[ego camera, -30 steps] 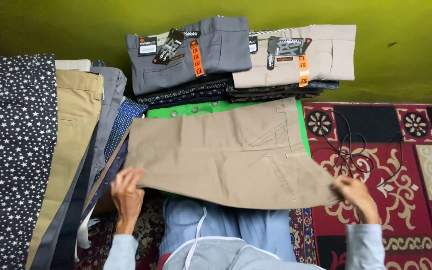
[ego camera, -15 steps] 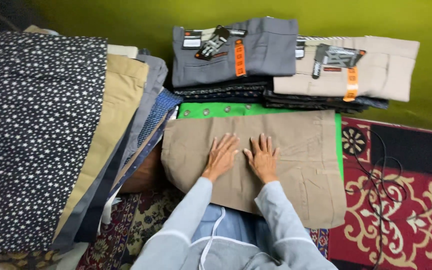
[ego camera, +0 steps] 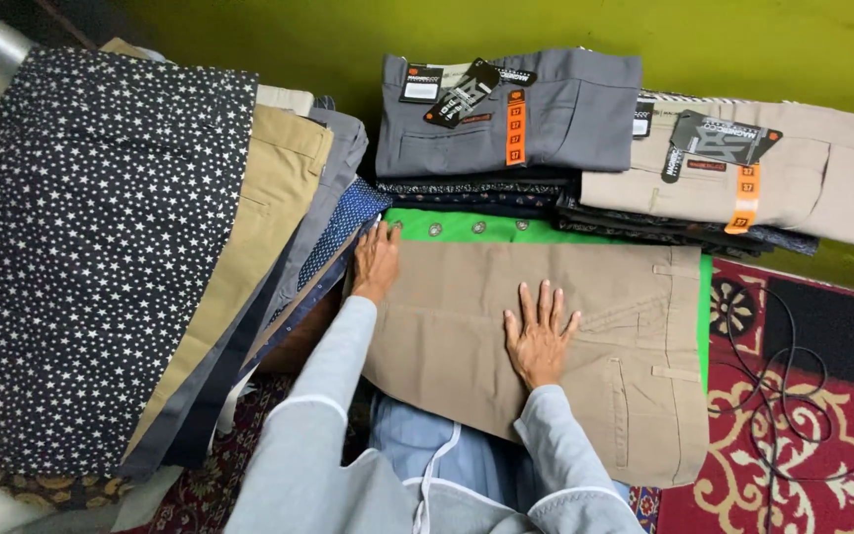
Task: Folding various pairs of trousers and stacking them in a neat pile.
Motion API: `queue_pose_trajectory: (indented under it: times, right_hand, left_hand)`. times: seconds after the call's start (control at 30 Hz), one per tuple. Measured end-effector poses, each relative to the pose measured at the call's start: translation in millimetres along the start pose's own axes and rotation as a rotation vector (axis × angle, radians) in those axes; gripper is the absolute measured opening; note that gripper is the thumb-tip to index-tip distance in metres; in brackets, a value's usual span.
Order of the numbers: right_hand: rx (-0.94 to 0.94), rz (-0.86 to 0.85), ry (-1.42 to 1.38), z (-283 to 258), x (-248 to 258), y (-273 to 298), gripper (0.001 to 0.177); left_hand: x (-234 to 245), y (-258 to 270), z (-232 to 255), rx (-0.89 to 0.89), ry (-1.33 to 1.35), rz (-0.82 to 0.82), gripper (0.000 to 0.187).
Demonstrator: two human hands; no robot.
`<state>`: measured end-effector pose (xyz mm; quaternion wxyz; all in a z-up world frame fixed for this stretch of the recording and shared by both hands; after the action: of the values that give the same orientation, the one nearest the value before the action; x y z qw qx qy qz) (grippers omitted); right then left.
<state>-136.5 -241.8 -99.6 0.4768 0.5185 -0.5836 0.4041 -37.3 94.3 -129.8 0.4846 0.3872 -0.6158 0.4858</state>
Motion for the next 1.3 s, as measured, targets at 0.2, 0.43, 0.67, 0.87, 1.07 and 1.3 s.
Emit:
queue_pose_trajectory:
  times: [0.2, 0.43, 0.67, 0.87, 1.07, 1.3]
  right_hand:
    - [-0.009, 0.01, 0.005, 0.7, -4.4, -1.0, 0.06]
    - [-0.001, 0.025, -0.015, 0.8, -3.4, -1.2, 0.059]
    - [0.002, 0.006, -0.037, 1.5, -3.0, -1.6, 0.06]
    - [-0.029, -0.271, -0.322, 31.8, -24.2, -33.5, 0.058]
    - [-0.051, -0.505, -1.128, -10.7, 180.6, -9.3, 0.096]
    - [-0.103, 0.041, -0.863, 28.1, 165.3, -4.5, 0.068]
  left_hand:
    - [22.8, 23.8, -1.7, -0.04, -0.098, 0.059, 0.032]
    - [70.7, 33.7, 2.2, -0.049, -0.197, 0.059, 0.017]
    - [50.6, 23.6, -14.3, -0.024, 0.016, -0.115, 0.017]
    - [154.6, -29.8, 74.5, 0.468, 1.385, -0.377, 0.019]
    - [165.4, -60.6, 177.9, 0.448, 1.923, -0.287, 0.009]
    - [141.6, -15.0, 174.2, 0.141, 1.395, 0.047, 0.018]
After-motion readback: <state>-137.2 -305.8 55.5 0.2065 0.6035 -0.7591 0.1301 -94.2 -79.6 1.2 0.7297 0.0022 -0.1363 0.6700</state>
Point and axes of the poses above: each hand's wrist, its own y-axis away from the middle knuckle, its own x-axis out of the back of the hand, z = x × y, the point moved 1 cm from there along -y, towards the middle knuckle, and after that the axes turned 10 degrees about -x, right-handed, at the moved point
